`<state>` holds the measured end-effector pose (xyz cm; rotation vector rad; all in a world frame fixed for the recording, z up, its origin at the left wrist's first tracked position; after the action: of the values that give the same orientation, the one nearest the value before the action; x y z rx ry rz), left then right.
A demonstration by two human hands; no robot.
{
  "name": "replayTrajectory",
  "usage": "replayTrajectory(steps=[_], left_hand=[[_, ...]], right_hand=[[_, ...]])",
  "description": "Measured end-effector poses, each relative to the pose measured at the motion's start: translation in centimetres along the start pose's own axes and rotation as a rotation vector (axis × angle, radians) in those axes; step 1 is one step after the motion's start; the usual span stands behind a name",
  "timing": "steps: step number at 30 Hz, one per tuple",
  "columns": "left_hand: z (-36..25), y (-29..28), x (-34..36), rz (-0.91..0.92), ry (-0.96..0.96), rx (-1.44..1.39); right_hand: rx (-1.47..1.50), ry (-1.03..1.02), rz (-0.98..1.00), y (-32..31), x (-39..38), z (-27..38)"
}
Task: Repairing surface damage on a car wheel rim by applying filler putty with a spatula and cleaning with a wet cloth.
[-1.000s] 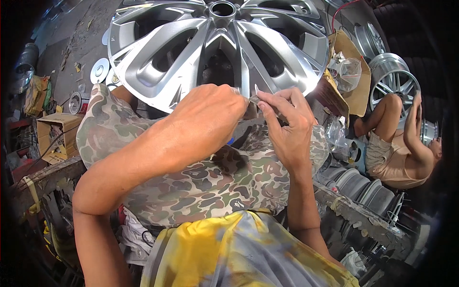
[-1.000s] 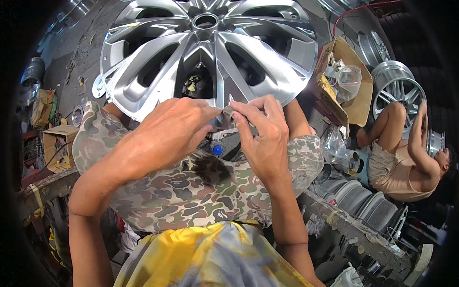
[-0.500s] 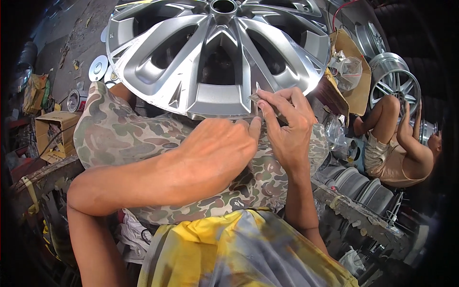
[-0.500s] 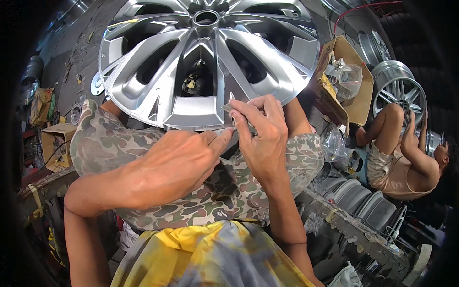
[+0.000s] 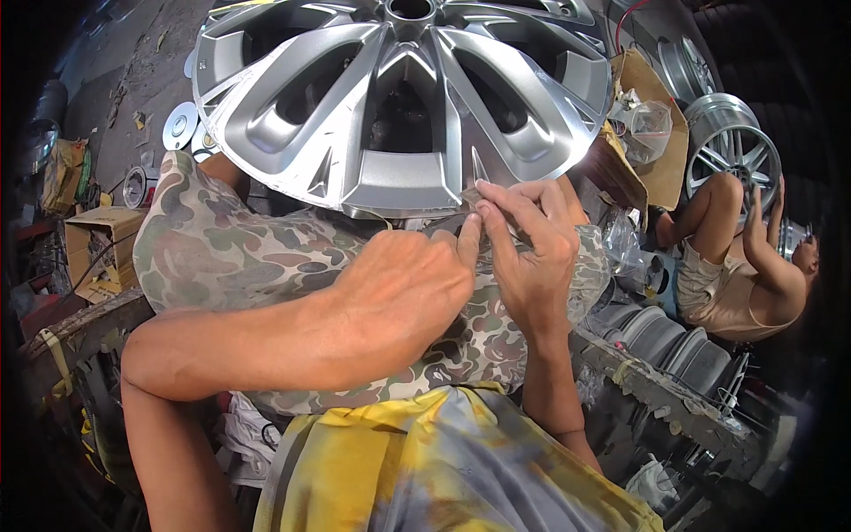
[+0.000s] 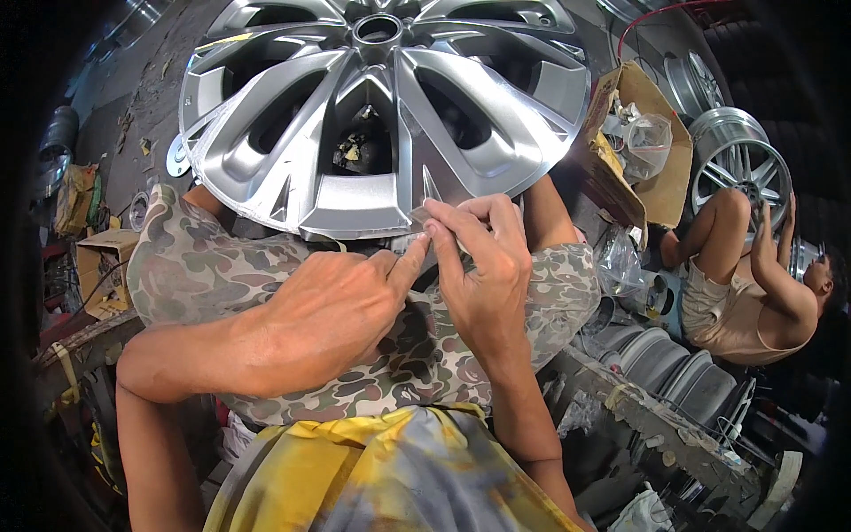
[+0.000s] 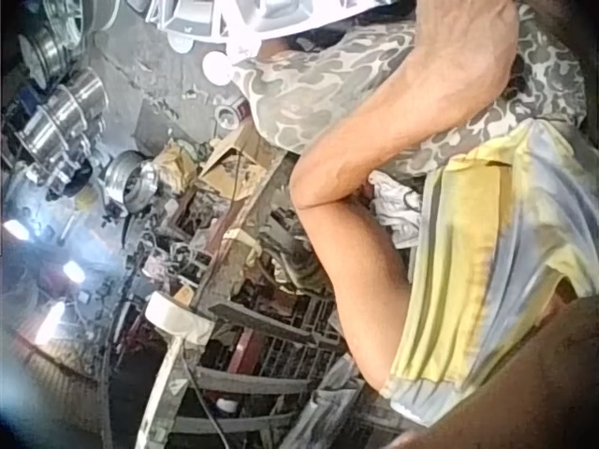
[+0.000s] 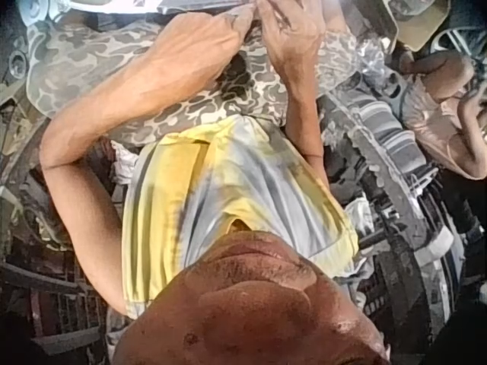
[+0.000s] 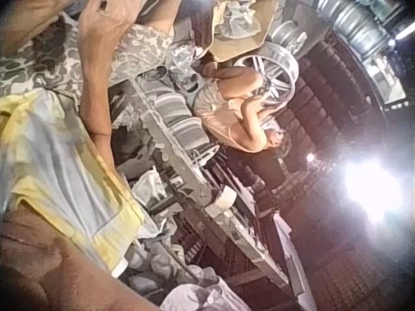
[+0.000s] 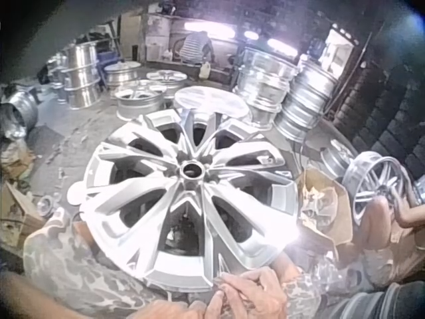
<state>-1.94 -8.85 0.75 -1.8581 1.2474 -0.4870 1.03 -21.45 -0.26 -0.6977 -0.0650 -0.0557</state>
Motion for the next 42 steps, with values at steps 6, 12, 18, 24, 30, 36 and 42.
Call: replayTrajectory(steps=[6,12,18,24,30,36,42], left_hand=[[0.1,-0.5,0.1,0.025,-0.008,0.017],[-0.2,-0.1,-0.2,0.008,0.0,-0.006],[-0.6,-0.6,-0.4,-0.021,0.04,-0.022],[-1.0,-1.3,-1.2,-0.187,0.155,-0.064],[-0.2,-2.7,-0.6,-0.179,-0.025,0.064],[0.0,-1.7,-0.9,-0.076,-0.017,0.056],[-0.2,-1.5,-1.0,-0.065,-0.004,0.096]], right_hand=[[-0.037,-0.026,-0.045,0.0,-0.2,0.3],[-0.037,-0.02,-0.021,0.0,-0.8,0.3],[0.008,0.008,-0.023,-0.3,-1.0,0.1],[0.05,-0.045,-0.066,-1.7,2.1,0.0],[0.01,-0.162,-0.049,0.0,6.8,0.1],[-0.05,-0.241,-0.021,1.1,9.5,0.3],[-0.08,-0.279,0.029,1.4,9.8,0.9]])
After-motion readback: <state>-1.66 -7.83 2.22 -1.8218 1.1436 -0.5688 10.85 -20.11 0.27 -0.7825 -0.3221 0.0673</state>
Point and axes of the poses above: each hand's wrist, its own x-axis towards the middle knuckle, its own y-axis out of the palm, z = x × y, the point moved 9 cm from there along x, towards the middle knuckle, and after that the axes turned 13 degrees about y, right-handed, at the moved point
